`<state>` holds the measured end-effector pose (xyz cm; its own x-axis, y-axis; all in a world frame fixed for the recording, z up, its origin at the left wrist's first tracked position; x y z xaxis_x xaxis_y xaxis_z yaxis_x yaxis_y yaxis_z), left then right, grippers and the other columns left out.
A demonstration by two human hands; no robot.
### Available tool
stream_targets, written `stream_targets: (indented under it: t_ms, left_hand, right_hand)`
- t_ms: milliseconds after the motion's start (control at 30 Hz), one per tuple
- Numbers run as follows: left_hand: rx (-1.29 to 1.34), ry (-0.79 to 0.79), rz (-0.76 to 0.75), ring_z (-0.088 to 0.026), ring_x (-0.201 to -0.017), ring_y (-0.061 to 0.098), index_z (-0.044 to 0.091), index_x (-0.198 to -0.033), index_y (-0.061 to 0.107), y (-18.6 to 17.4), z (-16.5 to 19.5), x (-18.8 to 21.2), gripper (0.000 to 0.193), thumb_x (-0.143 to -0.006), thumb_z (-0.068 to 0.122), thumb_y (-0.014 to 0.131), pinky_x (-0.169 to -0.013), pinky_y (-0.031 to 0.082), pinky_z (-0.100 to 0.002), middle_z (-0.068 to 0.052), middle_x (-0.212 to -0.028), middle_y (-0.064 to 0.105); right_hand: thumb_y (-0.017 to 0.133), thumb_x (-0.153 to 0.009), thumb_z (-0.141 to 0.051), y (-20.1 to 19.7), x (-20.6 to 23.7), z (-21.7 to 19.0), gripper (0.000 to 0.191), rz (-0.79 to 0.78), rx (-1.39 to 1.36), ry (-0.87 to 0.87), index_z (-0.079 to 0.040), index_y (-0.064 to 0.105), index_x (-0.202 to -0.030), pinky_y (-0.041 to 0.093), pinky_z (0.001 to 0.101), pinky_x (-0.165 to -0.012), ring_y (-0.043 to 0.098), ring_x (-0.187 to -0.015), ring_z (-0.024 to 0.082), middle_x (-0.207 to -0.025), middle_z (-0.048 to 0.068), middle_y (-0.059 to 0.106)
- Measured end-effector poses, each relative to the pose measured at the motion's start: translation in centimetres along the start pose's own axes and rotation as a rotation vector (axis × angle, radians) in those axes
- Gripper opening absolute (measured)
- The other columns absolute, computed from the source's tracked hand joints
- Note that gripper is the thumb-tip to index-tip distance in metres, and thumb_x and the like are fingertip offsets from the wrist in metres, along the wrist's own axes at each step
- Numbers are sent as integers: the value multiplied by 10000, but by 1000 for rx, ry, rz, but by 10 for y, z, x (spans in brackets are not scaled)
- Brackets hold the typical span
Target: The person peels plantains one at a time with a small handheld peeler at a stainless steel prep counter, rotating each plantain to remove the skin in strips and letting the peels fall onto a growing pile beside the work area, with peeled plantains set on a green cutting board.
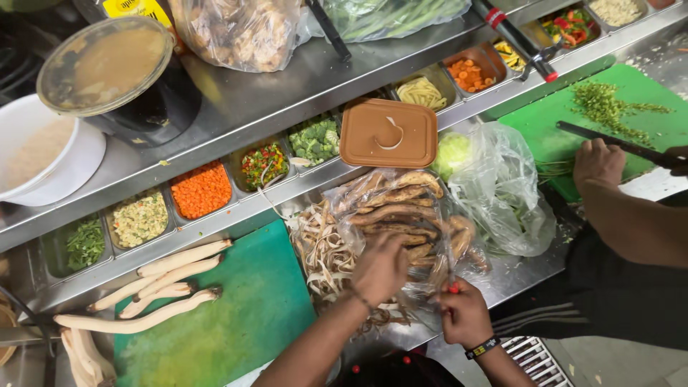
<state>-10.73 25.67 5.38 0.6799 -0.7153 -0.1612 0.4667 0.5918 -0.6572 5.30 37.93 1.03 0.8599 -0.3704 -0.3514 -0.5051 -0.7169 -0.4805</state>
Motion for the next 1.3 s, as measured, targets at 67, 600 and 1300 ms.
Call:
stream_targets:
  t_ms: [67, 600, 1300]
  left_hand:
    - [-312, 18, -26, -425, -1313, 463, -12, -1318, 597, 8, 4, -14, 477, -920, 251, 620, -1126, 349, -557, -241, -1379, 559]
    - [-391, 14, -369, -422, -1194, 563, 71, -1184, 690, -6, -13, -32, 373, -867, 268, 692, -1006, 429, -537, -246, -1235, 606]
    - [25, -309, -270, -333, -1063, 648, 7, -1320, 563, -17, -32, -14, 358, -1058, 231, 466, -911, 579, -447, -213, -1407, 490]
  right_hand:
    - [567, -620, 88, -10, 3, 2, 238, 15, 31, 13, -43, 663, -795, 510, 324, -592, 611, -632, 220, -770, 82, 604]
    - [799, -711, 21, 4, -9, 31, 248, -126, -653, 814, -16, 554, -710, 444, 350, -449, 567, -447, 220, -509, 127, 586]
    - [568, -610, 76, 19, -6, -20, 205, 38, 21, 8, -28, 701, -725, 521, 291, -534, 650, -568, 178, -773, 85, 613]
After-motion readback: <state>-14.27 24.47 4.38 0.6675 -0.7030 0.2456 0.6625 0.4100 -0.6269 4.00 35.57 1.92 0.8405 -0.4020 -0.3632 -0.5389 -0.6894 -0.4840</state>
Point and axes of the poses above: each hand's wrist, its own x-axis away from the middle knuckle, its own y-axis out of the palm, z = x × y, the point moved 7 cm from there along -x, towards the middle knuckle
